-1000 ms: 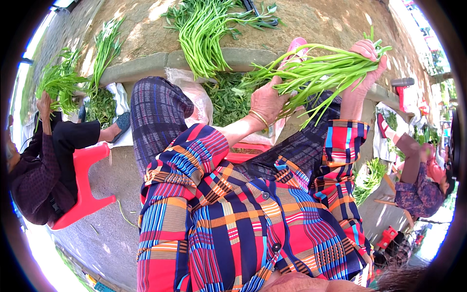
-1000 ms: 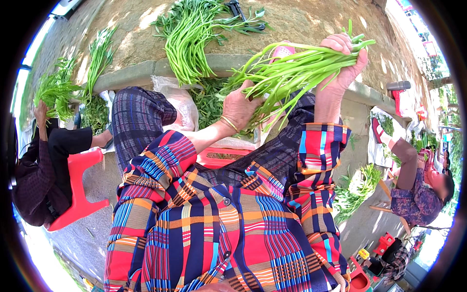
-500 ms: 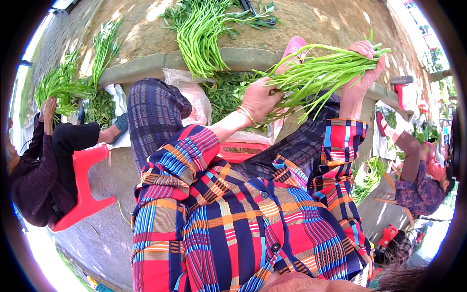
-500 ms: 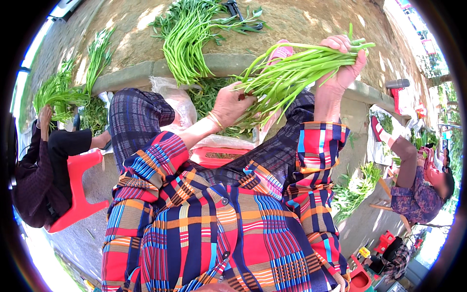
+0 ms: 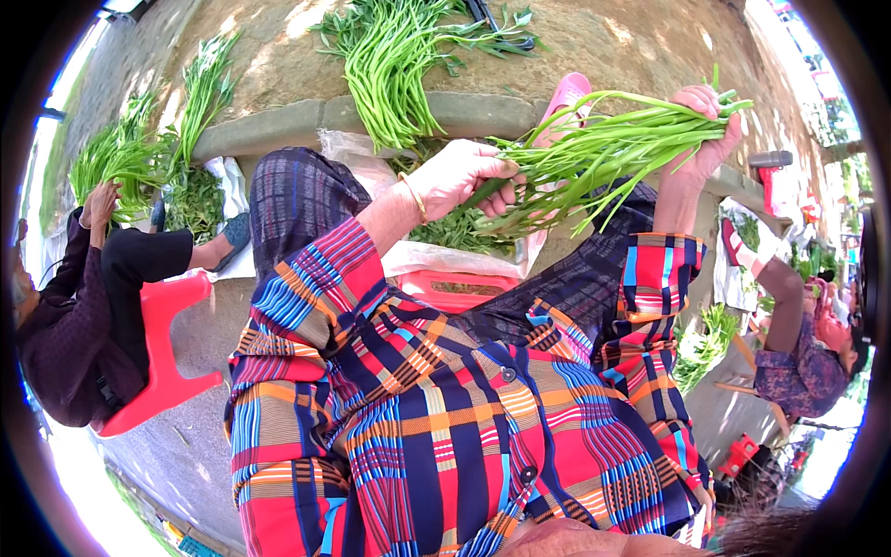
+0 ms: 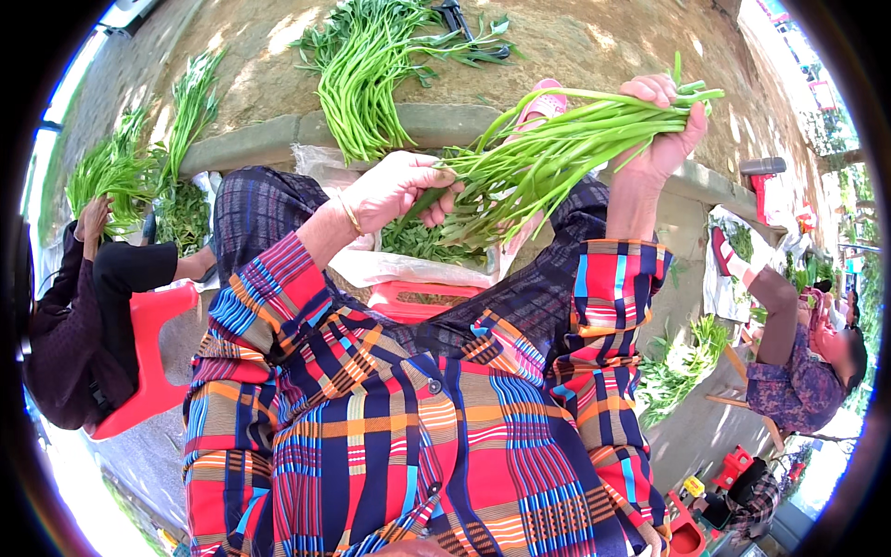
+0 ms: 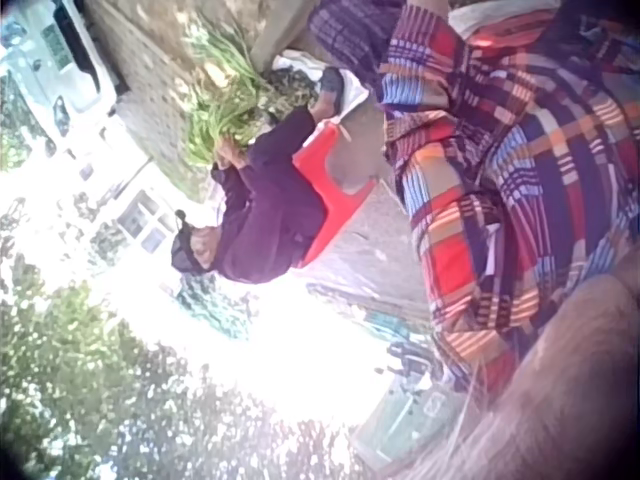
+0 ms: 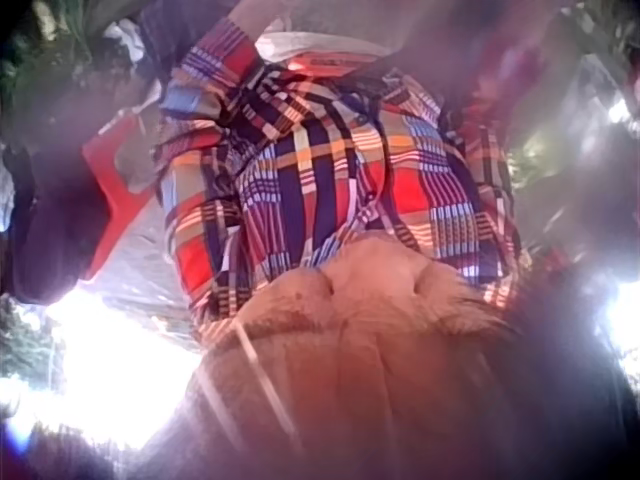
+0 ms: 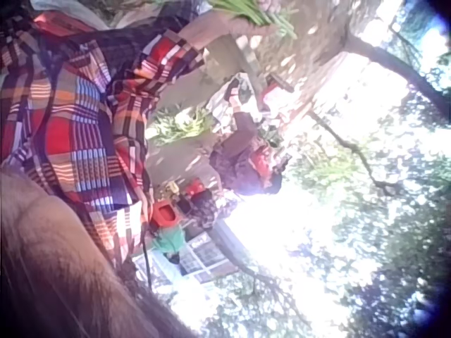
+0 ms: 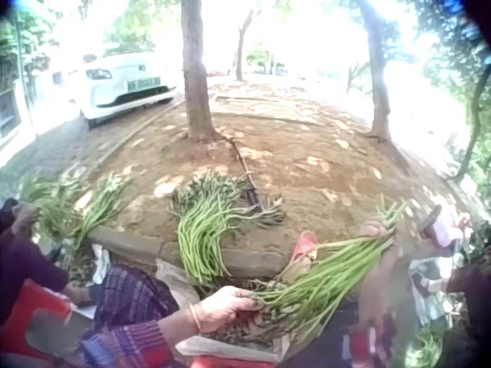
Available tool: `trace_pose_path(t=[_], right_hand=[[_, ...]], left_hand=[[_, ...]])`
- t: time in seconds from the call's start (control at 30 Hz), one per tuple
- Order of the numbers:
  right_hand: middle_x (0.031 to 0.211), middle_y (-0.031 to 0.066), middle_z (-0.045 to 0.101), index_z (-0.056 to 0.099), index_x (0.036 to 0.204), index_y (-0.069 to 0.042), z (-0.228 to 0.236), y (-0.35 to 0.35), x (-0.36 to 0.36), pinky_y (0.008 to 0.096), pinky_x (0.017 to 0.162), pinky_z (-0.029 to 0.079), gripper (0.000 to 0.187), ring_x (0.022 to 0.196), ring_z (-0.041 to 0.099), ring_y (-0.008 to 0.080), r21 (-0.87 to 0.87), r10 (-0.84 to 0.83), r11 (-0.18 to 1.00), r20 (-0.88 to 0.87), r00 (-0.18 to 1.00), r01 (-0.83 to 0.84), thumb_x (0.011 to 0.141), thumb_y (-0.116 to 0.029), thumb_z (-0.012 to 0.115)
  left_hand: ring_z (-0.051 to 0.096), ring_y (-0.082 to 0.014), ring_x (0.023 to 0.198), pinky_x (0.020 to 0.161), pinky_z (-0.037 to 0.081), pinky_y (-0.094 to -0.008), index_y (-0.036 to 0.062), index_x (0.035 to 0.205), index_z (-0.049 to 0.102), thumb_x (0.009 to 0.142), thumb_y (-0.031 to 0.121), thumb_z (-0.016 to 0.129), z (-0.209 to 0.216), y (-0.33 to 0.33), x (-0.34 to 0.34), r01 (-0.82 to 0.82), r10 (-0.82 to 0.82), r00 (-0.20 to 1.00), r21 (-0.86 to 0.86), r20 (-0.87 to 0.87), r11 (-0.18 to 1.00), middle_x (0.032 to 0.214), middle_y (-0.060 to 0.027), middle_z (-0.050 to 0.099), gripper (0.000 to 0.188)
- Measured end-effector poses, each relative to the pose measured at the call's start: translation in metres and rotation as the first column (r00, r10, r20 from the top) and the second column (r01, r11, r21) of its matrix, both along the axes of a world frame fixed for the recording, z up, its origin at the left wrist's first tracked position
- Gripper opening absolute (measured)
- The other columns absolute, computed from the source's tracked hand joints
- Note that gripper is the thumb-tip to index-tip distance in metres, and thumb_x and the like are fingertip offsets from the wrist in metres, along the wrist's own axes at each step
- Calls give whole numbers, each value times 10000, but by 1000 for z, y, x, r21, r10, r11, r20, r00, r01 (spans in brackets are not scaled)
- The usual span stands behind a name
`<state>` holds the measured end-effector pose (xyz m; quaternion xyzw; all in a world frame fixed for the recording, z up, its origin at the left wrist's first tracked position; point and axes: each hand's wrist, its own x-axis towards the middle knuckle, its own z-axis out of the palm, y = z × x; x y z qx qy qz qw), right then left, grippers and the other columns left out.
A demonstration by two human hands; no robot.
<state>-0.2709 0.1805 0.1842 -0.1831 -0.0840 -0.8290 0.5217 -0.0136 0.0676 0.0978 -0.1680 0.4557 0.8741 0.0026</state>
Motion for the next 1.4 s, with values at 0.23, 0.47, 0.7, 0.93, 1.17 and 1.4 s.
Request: trace_pose_path(t=[0.23,0.47,0.7,0.93,1.17,1.4], right_hand=[[710,22,428,400,761,-58,0,2,-2,306,683,399,300,656,458,149,17,10,1000,2,1000,-10,637,-109,668],[715,28,428,401,764,-55,-1,-1,-1,308,685,400,296,658,457,151,30,-8,1000,-19,1000,9,641,-108,665],[719,31,430,401,766,-53,-2,0,1,311,689,403,301,665,461,153,22,-14,1000,-16,1000,15,649,-117,670],[716,30,430,397,760,-56,-3,4,-1,310,687,403,306,660,459,151,21,-35,999,-15,999,35,646,-117,674],[705,18,428,394,756,-66,-1,5,-1,304,679,399,307,652,455,145,16,3,1000,4,1000,-3,633,-109,673],[707,12,418,391,767,-69,-1,6,-1,305,674,393,306,646,443,142,12,-4,1000,15,1000,4,639,-107,667]], left_hand=[[612,-215,678,620,492,-305,-11,927,539,855,190,497,-1,9,-2,113,-103,993,304,-50,946,777,-125,612,217],[602,-208,692,600,480,-285,-23,946,524,869,184,479,-11,16,-2,128,-133,991,413,-16,902,792,-135,600,225],[526,-137,577,521,426,-242,-30,980,530,867,176,486,-20,16,-1,102,-102,995,317,-14,943,743,-85,578,239],[491,-98,590,550,402,-206,-26,1046,529,859,118,464,-27,21,0,133,-143,988,150,61,980,743,-36,552,244],[492,-77,578,545,404,-193,-1,1056,545,821,33,434,-39,30,3,139,-143,984,40,110,989,729,-16,553,262],[517,-91,574,539,426,-202,-12,972,593,681,-27,414,-47,35,2,94,-92,992,-20,89,995,737,-37,571,342]])
